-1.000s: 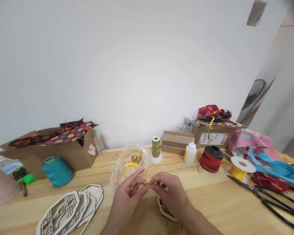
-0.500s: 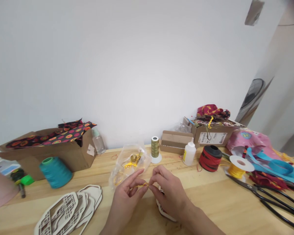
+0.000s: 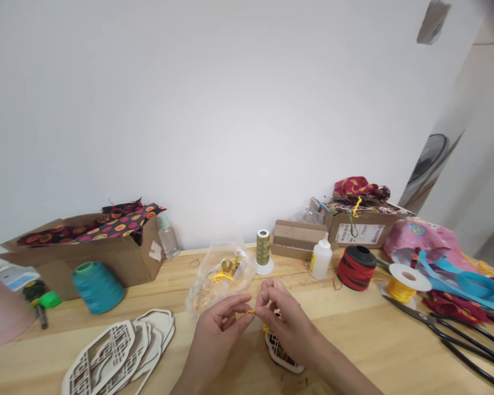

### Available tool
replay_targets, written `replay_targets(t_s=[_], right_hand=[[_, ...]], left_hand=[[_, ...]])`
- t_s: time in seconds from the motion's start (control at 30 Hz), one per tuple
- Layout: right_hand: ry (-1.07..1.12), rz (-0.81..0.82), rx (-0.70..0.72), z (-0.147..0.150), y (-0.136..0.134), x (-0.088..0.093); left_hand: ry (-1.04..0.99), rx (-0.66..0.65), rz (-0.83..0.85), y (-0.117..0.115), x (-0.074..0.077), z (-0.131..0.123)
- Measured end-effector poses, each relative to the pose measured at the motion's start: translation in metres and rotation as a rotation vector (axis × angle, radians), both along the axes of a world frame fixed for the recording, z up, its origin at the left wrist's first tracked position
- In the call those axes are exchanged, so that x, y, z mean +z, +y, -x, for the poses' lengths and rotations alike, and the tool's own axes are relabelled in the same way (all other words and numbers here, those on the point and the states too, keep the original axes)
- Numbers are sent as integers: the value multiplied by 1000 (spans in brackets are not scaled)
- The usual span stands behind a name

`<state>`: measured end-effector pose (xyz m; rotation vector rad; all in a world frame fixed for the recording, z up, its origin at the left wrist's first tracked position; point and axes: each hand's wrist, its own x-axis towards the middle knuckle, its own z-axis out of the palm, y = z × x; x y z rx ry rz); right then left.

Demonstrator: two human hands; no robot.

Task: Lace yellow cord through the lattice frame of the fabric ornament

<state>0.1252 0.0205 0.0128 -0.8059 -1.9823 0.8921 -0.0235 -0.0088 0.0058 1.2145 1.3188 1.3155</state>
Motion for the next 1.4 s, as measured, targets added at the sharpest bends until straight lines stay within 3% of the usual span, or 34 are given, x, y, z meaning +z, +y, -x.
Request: replay_targets(t_s=[0.13, 0.27, 0.43, 0.8, 0.9, 1.07, 1.23, 1.4], right_hand=[[-87, -183, -46, -2, -1, 3], [-4, -182, 2, -2, -3, 6], [137, 1, 42, -1, -3, 6], [490, 695, 269, -8, 1, 12], [512, 765, 306, -9, 1, 14], [630, 859, 251, -10, 3, 12], [652, 911, 247, -10, 4, 11], [525, 879, 312, -8, 1, 11]], left_hand=[[-36, 25, 25, 1, 0, 0], [-37, 35, 18, 0, 1, 0], [95, -7, -13, -2, 6, -2], [101, 53, 32, 0, -1, 0], [95, 20, 24, -3, 0, 0], [62, -83, 23, -6, 5, 1], [103, -45, 65, -4, 4, 1], [164, -15, 61, -1, 3, 3]])
